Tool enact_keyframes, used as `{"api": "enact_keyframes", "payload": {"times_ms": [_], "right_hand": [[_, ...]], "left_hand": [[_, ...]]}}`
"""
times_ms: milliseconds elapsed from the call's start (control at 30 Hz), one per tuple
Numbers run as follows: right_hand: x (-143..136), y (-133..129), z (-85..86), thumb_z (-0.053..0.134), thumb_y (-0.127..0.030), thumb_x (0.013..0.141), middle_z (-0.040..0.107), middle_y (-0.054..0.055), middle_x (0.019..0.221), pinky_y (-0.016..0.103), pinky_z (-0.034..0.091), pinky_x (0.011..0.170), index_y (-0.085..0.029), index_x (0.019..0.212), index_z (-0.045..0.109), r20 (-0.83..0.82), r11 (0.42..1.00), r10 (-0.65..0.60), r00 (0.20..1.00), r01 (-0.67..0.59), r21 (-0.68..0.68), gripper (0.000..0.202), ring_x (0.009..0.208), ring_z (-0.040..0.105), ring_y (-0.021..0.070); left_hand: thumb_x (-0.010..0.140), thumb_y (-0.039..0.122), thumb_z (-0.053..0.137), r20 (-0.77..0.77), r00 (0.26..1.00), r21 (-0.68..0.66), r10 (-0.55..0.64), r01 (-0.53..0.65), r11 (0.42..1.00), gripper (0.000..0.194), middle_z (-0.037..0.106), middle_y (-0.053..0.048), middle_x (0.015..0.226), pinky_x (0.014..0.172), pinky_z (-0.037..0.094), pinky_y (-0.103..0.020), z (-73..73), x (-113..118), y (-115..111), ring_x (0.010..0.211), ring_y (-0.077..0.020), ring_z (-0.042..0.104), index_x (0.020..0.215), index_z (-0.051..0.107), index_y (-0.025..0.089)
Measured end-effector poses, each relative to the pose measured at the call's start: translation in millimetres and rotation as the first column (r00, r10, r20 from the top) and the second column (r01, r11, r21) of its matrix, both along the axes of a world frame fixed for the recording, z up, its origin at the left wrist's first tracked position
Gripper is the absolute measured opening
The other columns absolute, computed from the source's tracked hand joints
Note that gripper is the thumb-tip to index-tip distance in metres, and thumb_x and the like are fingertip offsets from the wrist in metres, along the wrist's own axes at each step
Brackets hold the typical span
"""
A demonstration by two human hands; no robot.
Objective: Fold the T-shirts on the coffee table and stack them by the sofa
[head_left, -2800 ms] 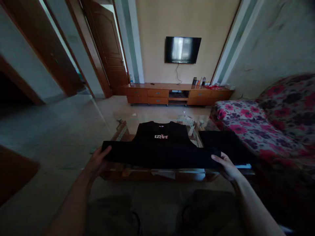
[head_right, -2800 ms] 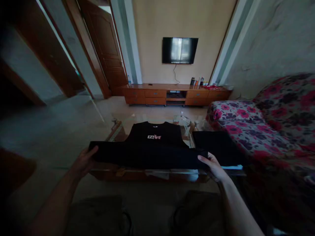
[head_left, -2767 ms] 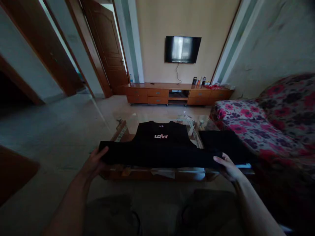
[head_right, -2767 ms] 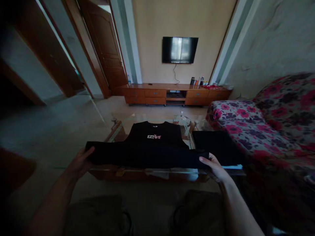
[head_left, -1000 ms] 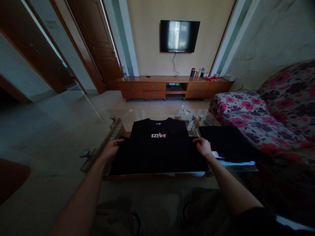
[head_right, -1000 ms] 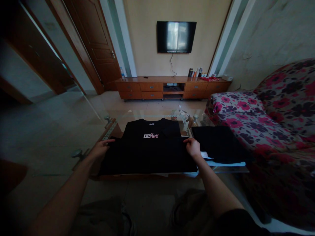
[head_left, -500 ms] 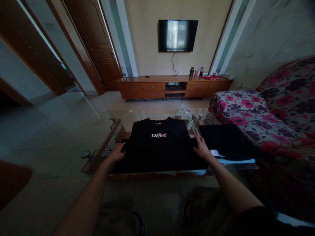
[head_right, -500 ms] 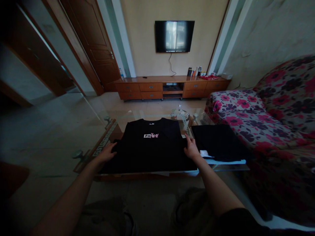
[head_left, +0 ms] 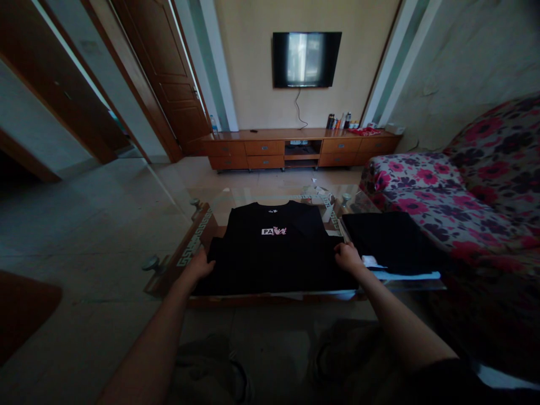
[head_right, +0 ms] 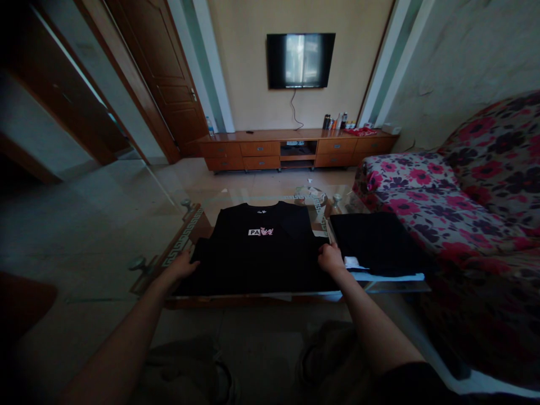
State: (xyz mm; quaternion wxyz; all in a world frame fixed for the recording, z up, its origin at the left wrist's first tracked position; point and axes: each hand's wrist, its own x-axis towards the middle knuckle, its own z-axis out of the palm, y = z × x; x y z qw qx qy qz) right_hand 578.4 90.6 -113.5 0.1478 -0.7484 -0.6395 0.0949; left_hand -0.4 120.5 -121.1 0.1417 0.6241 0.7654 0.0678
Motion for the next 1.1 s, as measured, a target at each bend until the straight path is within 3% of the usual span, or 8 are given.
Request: {"api": "enact_keyframes", "payload": {"times_ms": [233,367,433,533,633,700,900,1100], "right_hand": [[0.8,4.6,-0.7,0.056,-0.007,0.078,0.067,0.02,0.125,0.037,0.044,0.109,-0.009,0.119,0.072,-0.025,0.997,0.064,0.998,-0.063,0.05,0.044,0.115,0.066,0.028],[-7.5,3.0,-0.7,0.058,-0.01,0.08,0.062,0.019,0.134,0.039,0.04,0.114,-0.01,0.13,0.066,-0.029,0.992,0.105,0.994,-0.103,0.078,0.051,0.126,0.058,0.0282],[-17.8,-0.9,3.1,0.06,-0.012,0.08,0.055,0.021,0.142,0.046,0.037,0.115,-0.012,0.135,0.061,-0.001,0.99,0.075,0.997,-0.074,0.121,0.056,0.133,0.051,0.0333],[-45.7,-9.8,13.7,0.062,-0.017,0.084,0.045,0.022,0.151,0.055,0.035,0.111,-0.018,0.143,0.055,0.053,0.979,0.057,0.997,-0.066,0.191,0.059,0.138,0.041,0.0407],[-84.1,-21.1,20.8,0.056,-0.027,0.094,0.047,0.018,0.151,0.051,0.04,0.108,-0.024,0.146,0.052,0.037,0.963,0.243,0.969,-0.246,0.112,0.053,0.134,0.044,0.0374],[-108.2,-29.4,18.2,0.053,-0.039,0.098,0.044,0.015,0.155,0.052,0.039,0.109,-0.027,0.15,0.049,0.008,0.947,0.318,0.948,-0.318,0.037,0.054,0.136,0.043,0.0371],[-143.3,-43.9,-2.0,0.051,-0.062,0.096,0.02,0.016,0.17,0.079,0.01,0.111,-0.028,0.16,0.036,0.046,0.97,0.221,0.974,-0.215,-0.118,0.074,0.153,0.011,0.0488],[-174.6,-41.2,0.9,0.044,-0.07,0.095,0.012,0.021,0.17,0.069,0.007,0.119,-0.015,0.163,0.029,0.064,0.964,0.254,0.965,-0.247,-0.1,0.089,0.156,0.007,0.044]], "left_hand": [[0.091,0.028,0.055,-0.02,1.0,0.077,0.01,-0.009,0.997,0.045,0.067,-0.023,0.126,0.101,0.047,-0.041,2.0,1.0,-8.8,0.12,-0.0336,0.065,0.132,0.054,0.01],[0.095,0.029,0.048,-0.116,0.992,0.227,0.048,-0.021,0.974,0.044,0.061,-0.024,0.129,0.103,0.046,-0.045,10.0,13.3,-19.0,0.123,-0.0354,0.06,0.135,0.052,0.009],[0.096,0.031,0.046,-0.17,0.984,0.324,0.058,0.0,0.946,0.048,0.056,-0.026,0.134,0.104,0.044,-0.049,16.2,26.1,-24.9,0.127,-0.0388,0.055,0.139,0.051,0.009],[0.099,0.033,0.043,-0.175,0.977,0.375,-0.123,0.181,0.909,0.047,0.052,-0.022,0.14,0.111,0.039,-0.05,24.2,55.8,-31.1,0.134,-0.0373,0.049,0.141,0.053,0.014],[0.101,0.041,0.042,-0.115,0.877,0.32,-0.467,0.478,0.818,0.048,0.048,-0.015,0.152,0.119,0.033,-0.045,22.7,88.4,-34.6,0.142,-0.0308,0.043,0.142,0.057,0.02],[0.102,0.049,0.042,-0.084,0.803,0.266,-0.589,0.588,0.764,0.055,0.038,-0.009,0.163,0.123,0.027,-0.046,15.5,103.0,-37.3,0.15,-0.0297,0.034,0.15,0.05,0.025],[0.099,0.065,0.039,-0.075,0.804,0.135,-0.59,0.594,0.793,0.073,0.016,-0.006,0.173,0.125,0.015,-0.053,-3.8,106.7,-46.2,0.159,-0.0319,0.013,0.163,0.026,0.034],[0.093,0.071,0.045,-0.103,0.794,0.124,-0.599,0.607,0.785,0.089,0.015,-0.012,0.172,0.125,0.013,-0.053,3.1,117.4,-53.0,0.159,-0.0346,0.011,0.165,0.024,0.023]]}}
